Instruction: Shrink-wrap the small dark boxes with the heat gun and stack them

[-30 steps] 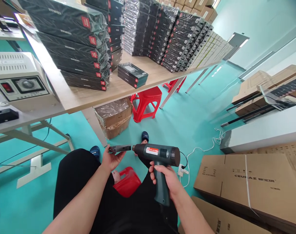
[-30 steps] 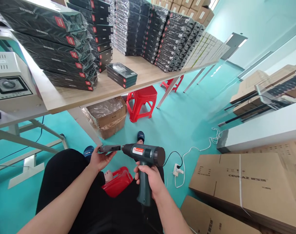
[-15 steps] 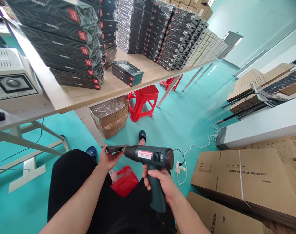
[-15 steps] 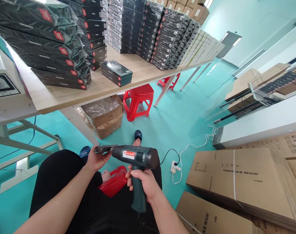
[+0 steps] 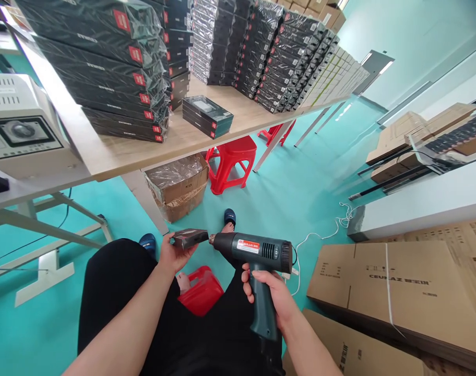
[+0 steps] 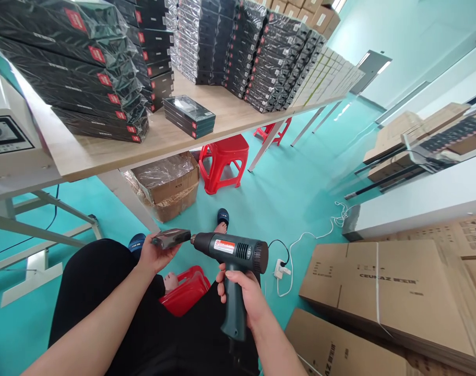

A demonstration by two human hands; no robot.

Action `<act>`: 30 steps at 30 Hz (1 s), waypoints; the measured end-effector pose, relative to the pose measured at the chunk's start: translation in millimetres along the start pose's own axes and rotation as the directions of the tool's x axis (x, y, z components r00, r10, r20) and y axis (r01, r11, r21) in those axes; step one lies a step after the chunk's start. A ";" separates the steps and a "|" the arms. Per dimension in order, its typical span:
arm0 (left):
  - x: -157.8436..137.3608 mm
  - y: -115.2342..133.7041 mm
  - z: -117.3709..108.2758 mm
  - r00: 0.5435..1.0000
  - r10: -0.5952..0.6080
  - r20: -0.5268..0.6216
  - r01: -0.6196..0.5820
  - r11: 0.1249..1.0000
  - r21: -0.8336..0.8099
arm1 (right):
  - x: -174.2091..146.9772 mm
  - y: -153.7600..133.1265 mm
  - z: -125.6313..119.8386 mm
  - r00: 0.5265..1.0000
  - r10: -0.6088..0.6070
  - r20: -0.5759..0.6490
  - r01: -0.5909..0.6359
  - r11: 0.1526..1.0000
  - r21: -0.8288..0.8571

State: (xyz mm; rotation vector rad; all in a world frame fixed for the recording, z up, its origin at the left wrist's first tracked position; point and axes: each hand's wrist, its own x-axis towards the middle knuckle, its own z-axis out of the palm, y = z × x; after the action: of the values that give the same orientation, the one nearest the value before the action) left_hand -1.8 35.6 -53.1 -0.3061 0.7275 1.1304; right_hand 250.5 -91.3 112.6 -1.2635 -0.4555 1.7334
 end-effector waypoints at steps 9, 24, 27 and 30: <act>1.4 -0.2 1.8 0.986 0.130 -0.101 -0.113 0.981 0.159 | -12.3 7.2 -19.3 0.998 0.056 -0.040 -0.057 0.998 -0.020; 3.9 -3.6 -2.0 0.969 0.158 -0.189 -0.126 0.977 0.172 | -24.2 8.8 -14.2 0.996 0.066 0.052 -0.057 0.987 -0.152; 5.4 -3.8 -4.1 0.971 0.146 -0.188 -0.117 0.980 0.159 | -25.3 14.3 -15.7 0.991 0.096 0.095 -0.077 0.979 -0.190; 8.4 -4.9 -7.2 0.976 0.151 -0.155 -0.121 0.975 0.189 | -27.2 20.5 -15.5 0.989 0.094 0.113 -0.071 0.980 -0.188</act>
State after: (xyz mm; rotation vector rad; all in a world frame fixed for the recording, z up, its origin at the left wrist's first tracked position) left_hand 2.0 35.4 -64.6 -0.2038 1.0062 1.1691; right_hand 256.6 -127.8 106.4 -1.3261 -0.6546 1.8801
